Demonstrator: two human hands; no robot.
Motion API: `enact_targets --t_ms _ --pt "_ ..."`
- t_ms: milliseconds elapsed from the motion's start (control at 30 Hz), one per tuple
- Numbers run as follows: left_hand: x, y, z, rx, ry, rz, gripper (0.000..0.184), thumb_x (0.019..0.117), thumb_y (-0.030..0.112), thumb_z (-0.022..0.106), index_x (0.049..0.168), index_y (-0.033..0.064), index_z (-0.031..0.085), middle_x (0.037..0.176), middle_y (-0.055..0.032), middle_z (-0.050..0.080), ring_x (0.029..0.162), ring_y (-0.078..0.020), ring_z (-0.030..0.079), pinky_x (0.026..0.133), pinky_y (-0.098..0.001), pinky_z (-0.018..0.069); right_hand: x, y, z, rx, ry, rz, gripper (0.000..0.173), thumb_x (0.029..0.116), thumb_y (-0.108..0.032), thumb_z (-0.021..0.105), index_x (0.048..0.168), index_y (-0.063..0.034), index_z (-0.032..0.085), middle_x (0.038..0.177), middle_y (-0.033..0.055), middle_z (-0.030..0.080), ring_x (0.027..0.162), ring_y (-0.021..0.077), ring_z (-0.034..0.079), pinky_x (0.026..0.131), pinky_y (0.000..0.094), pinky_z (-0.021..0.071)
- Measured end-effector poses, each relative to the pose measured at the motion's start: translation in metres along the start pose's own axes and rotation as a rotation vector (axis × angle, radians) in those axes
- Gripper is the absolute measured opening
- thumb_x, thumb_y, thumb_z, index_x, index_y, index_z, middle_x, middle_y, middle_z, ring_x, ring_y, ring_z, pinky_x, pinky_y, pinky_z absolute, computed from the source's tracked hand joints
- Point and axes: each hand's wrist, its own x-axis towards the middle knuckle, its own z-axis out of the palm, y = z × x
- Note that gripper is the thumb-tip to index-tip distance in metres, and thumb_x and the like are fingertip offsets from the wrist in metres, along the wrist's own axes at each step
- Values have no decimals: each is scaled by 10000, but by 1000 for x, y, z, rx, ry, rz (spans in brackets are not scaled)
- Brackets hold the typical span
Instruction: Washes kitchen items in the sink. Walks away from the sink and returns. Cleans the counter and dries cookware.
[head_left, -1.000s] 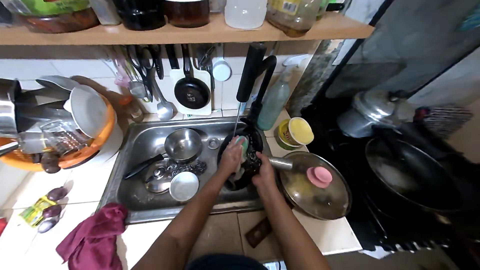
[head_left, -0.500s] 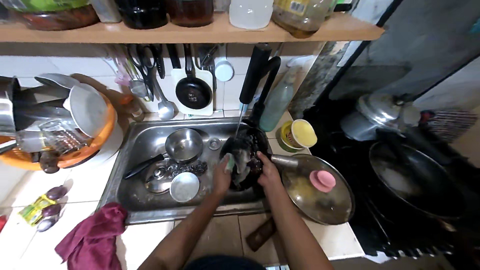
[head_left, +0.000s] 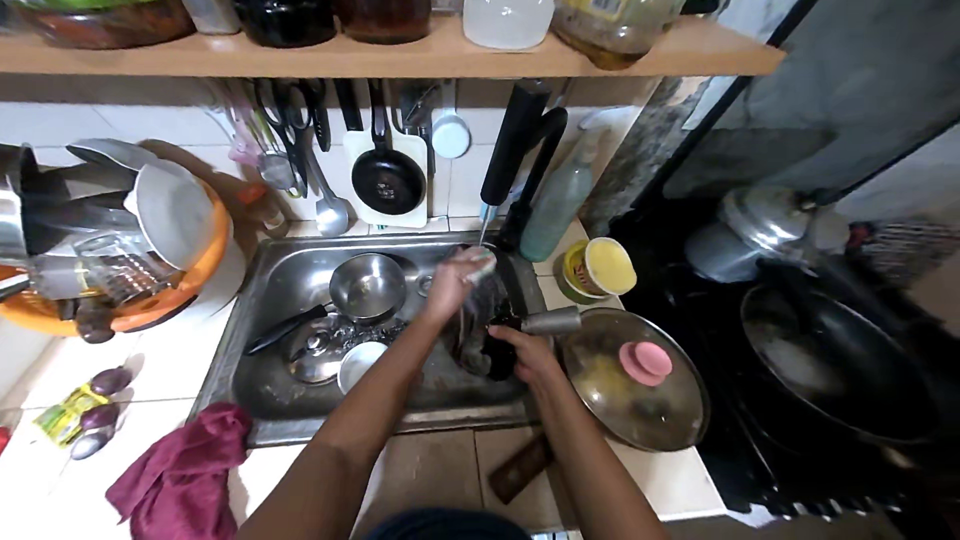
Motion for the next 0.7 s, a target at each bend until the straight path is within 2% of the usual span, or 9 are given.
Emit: enact_targets --t_ms 33,100,167,200,300,367,500,567,700 --pt "10 -10 -5 -15 20 -82 449 847 -206 553 1220 -24 725 1376 -221 634 1309 -383 587 1135 -520 431 -1 1 -2 -8 4 -1 213 885 79 673 1078 28 598 855 67 684 747 119 672 696 290 587" --pt "23 -31 -12 -49 42 -237 445 892 -176 494 1263 -33 693 1390 -203 629 1328 -331 579 1152 -479 418 -4 0 -3 -14 14 1 233 883 81 666 1099 32 593 878 72 678 768 119 666 711 293 582" --pt "20 -39 -13 -56 57 -294 437 914 -161 477 1289 -46 672 1401 -211 617 1336 -330 570 1159 -476 410 -5 0 -3 -8 42 19 230 883 75 670 1100 41 600 883 84 679 773 129 665 714 302 579" --pt "14 -33 -12 -40 60 -277 414 921 -159 484 1277 -59 672 1402 -224 612 1335 -344 568 1160 -476 411 -4 -1 -2 5 59 23 224 882 71 672 1094 41 603 874 86 678 764 132 664 706 304 578" --pt "-16 -4 7 2 56 -88 356 915 -162 541 1208 -62 717 1359 -264 630 1302 -406 591 1135 -512 436 6 0 0 80 85 23 169 916 52 641 1078 32 600 846 85 674 731 138 664 676 305 582" --pt "-37 17 22 34 -48 -9 391 884 -176 562 1211 -41 728 1398 -263 606 1395 -438 500 1203 -552 340 13 2 -1 128 87 33 98 946 30 614 1044 34 617 808 89 685 700 148 672 656 313 587" --pt "-38 20 28 53 -11 87 400 853 -192 575 1160 -15 762 1342 -248 650 1351 -462 538 1184 -589 350 11 7 -6 125 57 29 95 937 43 609 1030 25 614 812 74 691 720 135 679 674 307 591" --pt "-21 7 18 22 41 3 436 868 -206 540 1210 -18 736 1381 -245 625 1350 -443 543 1173 -569 375 2 11 -9 97 44 3 152 902 69 636 1048 29 613 840 70 696 755 130 685 708 305 594" --pt "19 -39 -6 -176 48 -323 419 975 -127 426 1309 -32 660 1388 -209 623 1318 -304 578 1141 -455 426 -9 16 -7 86 54 -73 220 854 95 647 1060 30 607 860 55 695 779 102 679 736 285 594"
